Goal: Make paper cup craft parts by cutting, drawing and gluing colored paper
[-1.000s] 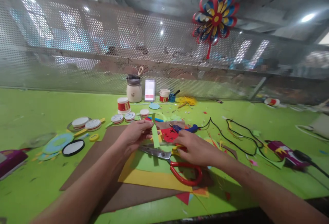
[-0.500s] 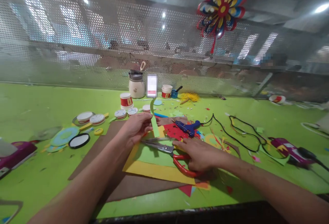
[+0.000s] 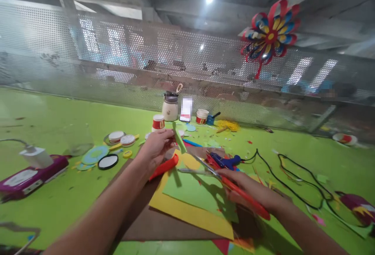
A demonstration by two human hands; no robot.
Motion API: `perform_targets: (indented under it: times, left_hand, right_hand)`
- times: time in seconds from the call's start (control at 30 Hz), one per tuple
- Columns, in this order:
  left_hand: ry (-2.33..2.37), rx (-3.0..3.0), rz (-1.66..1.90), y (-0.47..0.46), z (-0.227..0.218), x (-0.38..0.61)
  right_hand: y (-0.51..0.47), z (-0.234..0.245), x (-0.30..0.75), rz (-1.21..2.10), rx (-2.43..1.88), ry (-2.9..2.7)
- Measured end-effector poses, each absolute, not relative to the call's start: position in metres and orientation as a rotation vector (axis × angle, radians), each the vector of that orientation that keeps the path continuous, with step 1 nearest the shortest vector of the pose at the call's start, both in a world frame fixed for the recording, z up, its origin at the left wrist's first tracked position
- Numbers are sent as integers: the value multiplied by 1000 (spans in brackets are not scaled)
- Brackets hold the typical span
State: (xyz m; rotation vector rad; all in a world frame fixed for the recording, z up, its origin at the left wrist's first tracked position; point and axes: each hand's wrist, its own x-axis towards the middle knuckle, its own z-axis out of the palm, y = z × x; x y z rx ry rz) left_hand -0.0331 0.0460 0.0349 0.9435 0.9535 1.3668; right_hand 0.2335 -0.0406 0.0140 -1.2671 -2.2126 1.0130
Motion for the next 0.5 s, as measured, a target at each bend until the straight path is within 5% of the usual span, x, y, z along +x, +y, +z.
perform_targets:
  times: [0.23, 0.5]
  left_hand:
    - [919, 943, 1386, 38, 40, -24]
    - [906, 1024, 1370, 28, 32, -3]
  right_hand:
    - [-43, 11, 217, 1368, -1185, -1792]
    - [-48, 4, 200, 1062, -1318, -1886]
